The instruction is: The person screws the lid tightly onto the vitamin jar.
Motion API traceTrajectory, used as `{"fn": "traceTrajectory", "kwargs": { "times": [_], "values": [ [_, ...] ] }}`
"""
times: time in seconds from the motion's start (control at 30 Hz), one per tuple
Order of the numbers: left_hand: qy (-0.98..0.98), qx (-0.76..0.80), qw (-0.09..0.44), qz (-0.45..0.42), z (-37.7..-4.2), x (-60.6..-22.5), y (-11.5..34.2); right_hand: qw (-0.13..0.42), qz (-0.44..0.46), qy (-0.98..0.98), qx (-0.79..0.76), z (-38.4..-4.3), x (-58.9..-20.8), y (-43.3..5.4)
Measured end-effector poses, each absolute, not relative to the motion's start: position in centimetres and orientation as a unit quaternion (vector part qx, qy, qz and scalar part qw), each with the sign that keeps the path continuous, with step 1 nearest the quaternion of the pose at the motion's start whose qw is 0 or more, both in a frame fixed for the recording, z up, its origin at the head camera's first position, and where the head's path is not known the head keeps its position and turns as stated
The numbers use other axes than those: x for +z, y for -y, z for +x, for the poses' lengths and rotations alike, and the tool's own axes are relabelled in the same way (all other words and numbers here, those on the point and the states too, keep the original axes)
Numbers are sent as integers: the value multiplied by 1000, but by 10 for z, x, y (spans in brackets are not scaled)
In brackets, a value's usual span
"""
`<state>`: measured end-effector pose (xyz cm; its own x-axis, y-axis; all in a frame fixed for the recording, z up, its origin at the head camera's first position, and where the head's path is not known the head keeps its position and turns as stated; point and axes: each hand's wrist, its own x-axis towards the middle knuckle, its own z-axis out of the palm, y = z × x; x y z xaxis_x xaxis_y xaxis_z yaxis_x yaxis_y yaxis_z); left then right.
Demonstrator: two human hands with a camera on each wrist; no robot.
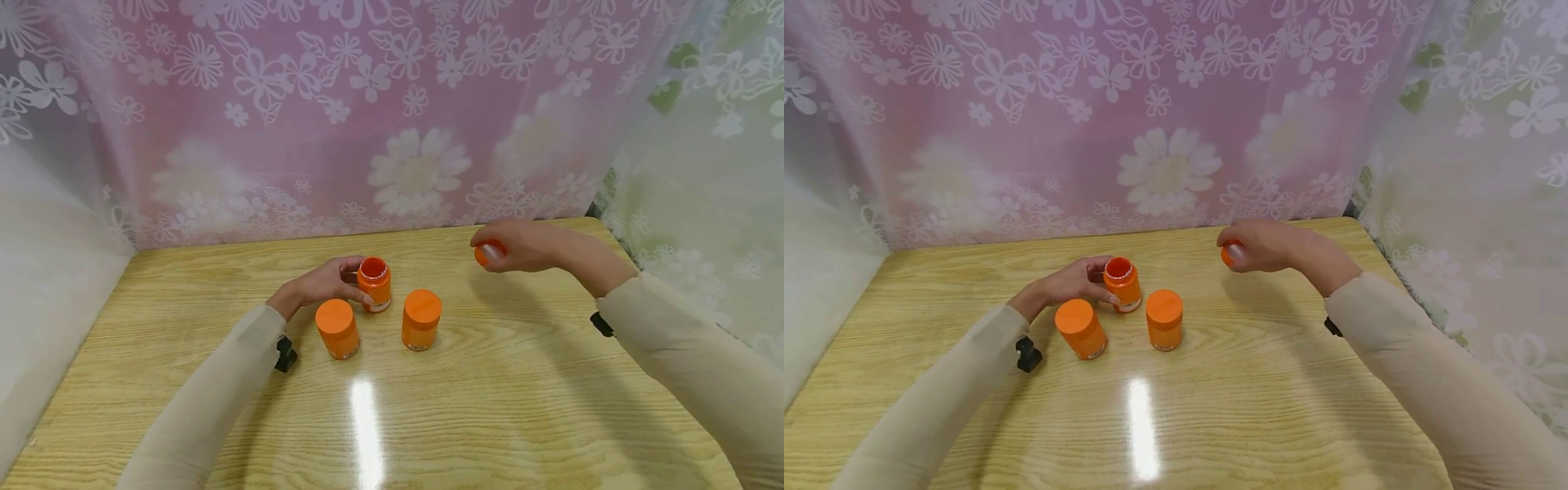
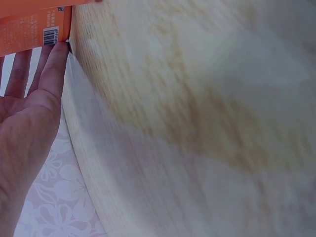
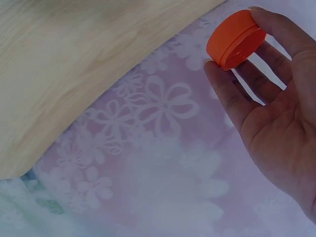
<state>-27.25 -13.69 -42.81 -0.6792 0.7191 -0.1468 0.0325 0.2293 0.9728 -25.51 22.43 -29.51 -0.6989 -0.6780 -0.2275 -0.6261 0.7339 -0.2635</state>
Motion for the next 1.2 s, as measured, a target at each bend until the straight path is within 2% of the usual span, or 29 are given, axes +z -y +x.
{"fn": "traceTrajectory", "kwargs": {
  "times": [0.23,0.57,1.2],
  "values": [
    [-724,563,302,259,-272,-429,138,160,-367,-914,-67,-249,-285,-200],
    [-725,563,303,257,-271,-429,138,135,-387,-908,-83,-246,-282,-183],
    [-723,567,299,257,-272,-431,139,37,-451,-883,-122,-248,-282,-158]
  ]
}}
